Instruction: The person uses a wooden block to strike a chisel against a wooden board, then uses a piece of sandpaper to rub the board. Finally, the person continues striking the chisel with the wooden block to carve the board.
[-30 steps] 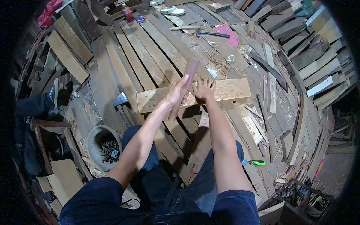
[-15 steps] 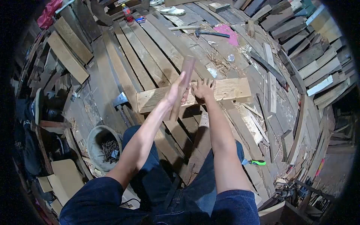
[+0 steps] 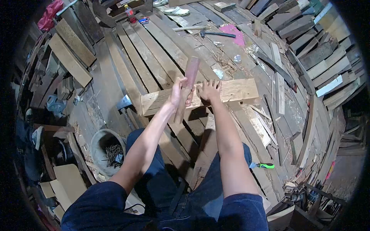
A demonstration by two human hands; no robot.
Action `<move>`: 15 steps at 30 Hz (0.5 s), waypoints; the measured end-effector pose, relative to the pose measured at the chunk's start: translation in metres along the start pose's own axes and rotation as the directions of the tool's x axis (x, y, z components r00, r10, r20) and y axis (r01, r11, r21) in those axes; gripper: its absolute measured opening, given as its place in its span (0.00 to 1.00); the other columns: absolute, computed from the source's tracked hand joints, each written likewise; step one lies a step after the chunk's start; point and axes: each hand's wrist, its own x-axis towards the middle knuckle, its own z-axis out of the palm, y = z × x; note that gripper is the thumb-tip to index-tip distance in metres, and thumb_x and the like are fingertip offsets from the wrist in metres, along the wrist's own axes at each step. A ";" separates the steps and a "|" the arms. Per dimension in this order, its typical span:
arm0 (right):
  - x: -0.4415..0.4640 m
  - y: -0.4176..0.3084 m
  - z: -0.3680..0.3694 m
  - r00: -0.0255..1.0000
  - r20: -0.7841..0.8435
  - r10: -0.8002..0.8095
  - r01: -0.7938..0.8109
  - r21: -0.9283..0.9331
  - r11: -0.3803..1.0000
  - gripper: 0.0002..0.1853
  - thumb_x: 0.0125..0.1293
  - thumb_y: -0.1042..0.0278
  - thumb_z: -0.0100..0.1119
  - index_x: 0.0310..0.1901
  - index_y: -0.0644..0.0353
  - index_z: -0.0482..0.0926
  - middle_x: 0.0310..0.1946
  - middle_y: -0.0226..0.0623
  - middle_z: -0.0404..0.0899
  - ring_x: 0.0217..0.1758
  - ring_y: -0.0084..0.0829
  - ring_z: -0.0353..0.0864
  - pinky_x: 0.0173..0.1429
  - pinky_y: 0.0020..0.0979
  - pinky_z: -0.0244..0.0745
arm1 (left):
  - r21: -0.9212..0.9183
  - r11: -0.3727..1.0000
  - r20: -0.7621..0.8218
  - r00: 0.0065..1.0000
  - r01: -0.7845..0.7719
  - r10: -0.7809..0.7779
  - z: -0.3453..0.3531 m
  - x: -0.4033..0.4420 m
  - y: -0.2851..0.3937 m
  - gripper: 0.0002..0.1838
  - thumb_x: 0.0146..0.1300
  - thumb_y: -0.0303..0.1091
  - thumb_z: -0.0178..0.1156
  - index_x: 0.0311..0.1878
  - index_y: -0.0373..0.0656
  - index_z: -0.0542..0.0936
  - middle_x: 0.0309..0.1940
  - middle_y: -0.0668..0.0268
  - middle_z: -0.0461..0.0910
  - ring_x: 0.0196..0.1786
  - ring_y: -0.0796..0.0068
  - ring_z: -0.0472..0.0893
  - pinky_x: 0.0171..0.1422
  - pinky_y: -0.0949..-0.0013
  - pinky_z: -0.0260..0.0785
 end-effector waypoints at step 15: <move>-0.003 0.000 0.000 1.000 -0.024 -0.004 0.005 0.026 1.000 0.36 0.73 0.35 0.37 0.74 0.50 0.62 0.77 0.58 0.52 0.83 0.59 0.40 0.81 0.64 0.20 | 0.127 0.991 -0.046 0.998 -0.041 0.047 0.009 -0.004 0.006 0.38 0.65 0.76 0.49 0.33 0.42 0.73 0.14 0.70 0.67 0.13 0.76 0.68 0.17 0.70 0.60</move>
